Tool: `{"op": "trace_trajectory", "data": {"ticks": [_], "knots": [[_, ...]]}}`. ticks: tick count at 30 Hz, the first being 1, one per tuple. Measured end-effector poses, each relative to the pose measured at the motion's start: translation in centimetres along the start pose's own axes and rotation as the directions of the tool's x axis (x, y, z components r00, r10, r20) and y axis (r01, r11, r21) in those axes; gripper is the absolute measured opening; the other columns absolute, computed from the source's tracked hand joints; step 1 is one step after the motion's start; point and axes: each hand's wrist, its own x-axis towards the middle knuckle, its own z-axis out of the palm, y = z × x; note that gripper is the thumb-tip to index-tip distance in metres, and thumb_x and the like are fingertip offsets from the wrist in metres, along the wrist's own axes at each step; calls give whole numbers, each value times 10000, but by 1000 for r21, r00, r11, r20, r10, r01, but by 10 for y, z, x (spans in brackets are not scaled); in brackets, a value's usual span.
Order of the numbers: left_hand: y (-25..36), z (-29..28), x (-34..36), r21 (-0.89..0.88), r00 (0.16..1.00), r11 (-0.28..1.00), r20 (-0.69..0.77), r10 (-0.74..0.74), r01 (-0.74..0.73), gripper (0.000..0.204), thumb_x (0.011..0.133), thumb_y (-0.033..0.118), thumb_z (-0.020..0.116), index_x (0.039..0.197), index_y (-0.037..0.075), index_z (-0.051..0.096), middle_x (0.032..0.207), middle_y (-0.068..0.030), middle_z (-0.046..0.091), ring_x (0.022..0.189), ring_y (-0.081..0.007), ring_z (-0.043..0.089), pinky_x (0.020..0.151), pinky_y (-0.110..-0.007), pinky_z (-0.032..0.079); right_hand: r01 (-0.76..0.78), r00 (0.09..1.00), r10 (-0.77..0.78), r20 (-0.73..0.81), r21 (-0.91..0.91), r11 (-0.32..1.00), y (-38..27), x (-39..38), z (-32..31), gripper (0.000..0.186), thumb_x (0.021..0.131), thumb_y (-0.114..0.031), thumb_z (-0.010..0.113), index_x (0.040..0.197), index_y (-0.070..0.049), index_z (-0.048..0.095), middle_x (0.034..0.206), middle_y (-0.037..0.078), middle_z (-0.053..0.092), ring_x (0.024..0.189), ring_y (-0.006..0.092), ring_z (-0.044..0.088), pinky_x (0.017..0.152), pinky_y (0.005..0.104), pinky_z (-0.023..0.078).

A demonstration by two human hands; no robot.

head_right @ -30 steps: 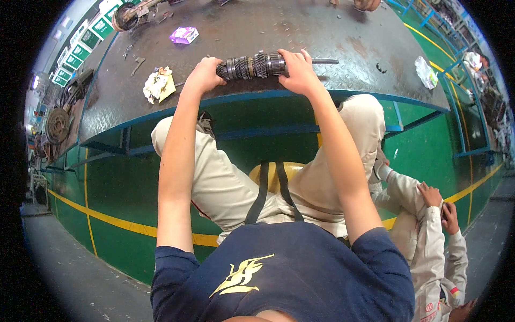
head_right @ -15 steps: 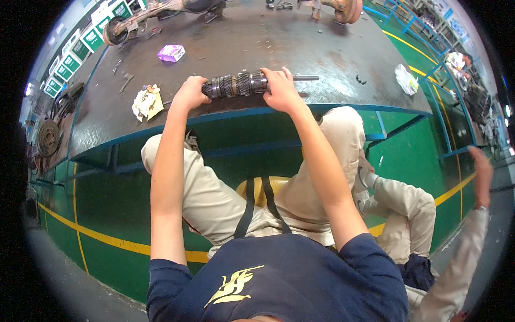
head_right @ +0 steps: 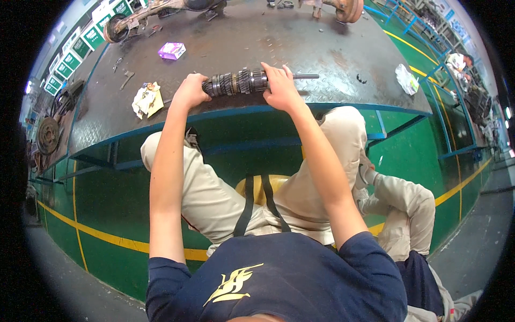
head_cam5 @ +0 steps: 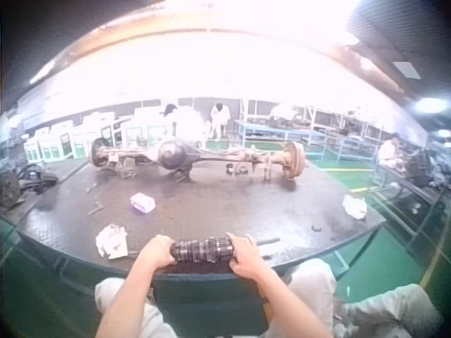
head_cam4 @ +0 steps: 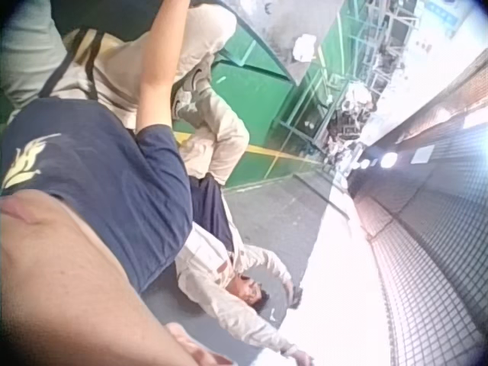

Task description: The person holds and rotates a transmission main shaft assembly while using their fingers to feel the gears and splines.

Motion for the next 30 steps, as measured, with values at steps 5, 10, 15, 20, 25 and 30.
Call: {"op": "trace_trajectory", "data": {"ticks": [5, 10, 15, 20, 25, 30], "knots": [[1, 0, 7, 10, 1000, 1000, 24, 4, -4, 440, 571, 65, 789, 1000, 5, 714, 955, -253, 685, 937, -396, 666, 874, -424, 535, -26, 998, 26, -50, 12, 1000, 0, 2, 3, 706, 726, -46, 616, 1397, -41, 395, 1294, 174, 532, 1311, 324, 440, 1194, 503, 139], [0, 5, 1, -16, 998, 999, -45, 34, -35, 399, 611, 59, 740, 1005, 6, 704, 923, -258, 680, 927, -405, 663, 864, -435, 534, 30, 996, -28, -90, 23, 999, 5, -1, 1, 599, 742, -35, 635, 1312, -50, 449, 1260, 163, 544, 1288, 327, 460, 1184, 523, 168], [2, 5, -1, 17, 998, 1000, -53, 26, -25, 324, 641, 47, 708, 961, -4, 697, 955, -253, 679, 950, -397, 660, 869, -440, 533, 15, 997, -7, -77, 101, 995, 3, -1, -3, 537, 755, -22, 728, 1247, -61, 520, 1236, 144, 577, 1251, 330, 499, 1182, 518, 196], [2, -2, 4, 49, 999, 998, 25, 26, -27, 274, 660, 41, 699, 929, -12, 693, 991, -244, 679, 976, -389, 655, 869, -444, 535, -23, 999, 26, -29, 84, 996, 3, 3, -7, 529, 767, -34, 735, 1259, -64, 542, 1224, 148, 597, 1225, 333, 524, 1185, 512, 199], [-2, 7, -1, -15, 999, 999, -39, 33, -34, 398, 616, 62, 733, 1006, -7, 698, 978, -258, 669, 988, -403, 644, 891, -436, 524, -5, 1000, 7, -24, 76, 997, 6, 0, -9, 558, 800, -59, 721, 1325, -74, 530, 1227, 154, 601, 1221, 334, 529, 1185, 503, 211], [2, 6, -5, 12, 996, 999, -72, 47, -46, 349, 649, 49, 713, 994, -2, 698, 1005, -238, 673, 996, -391, 646, 903, -437, 520, 0, 1000, 0, -5, 59, 998, 6, -1, -10, 567, 831, -83, 704, 1363, -76, 509, 1251, 168, 595, 1228, 339, 524, 1186, 501, 209]]}}
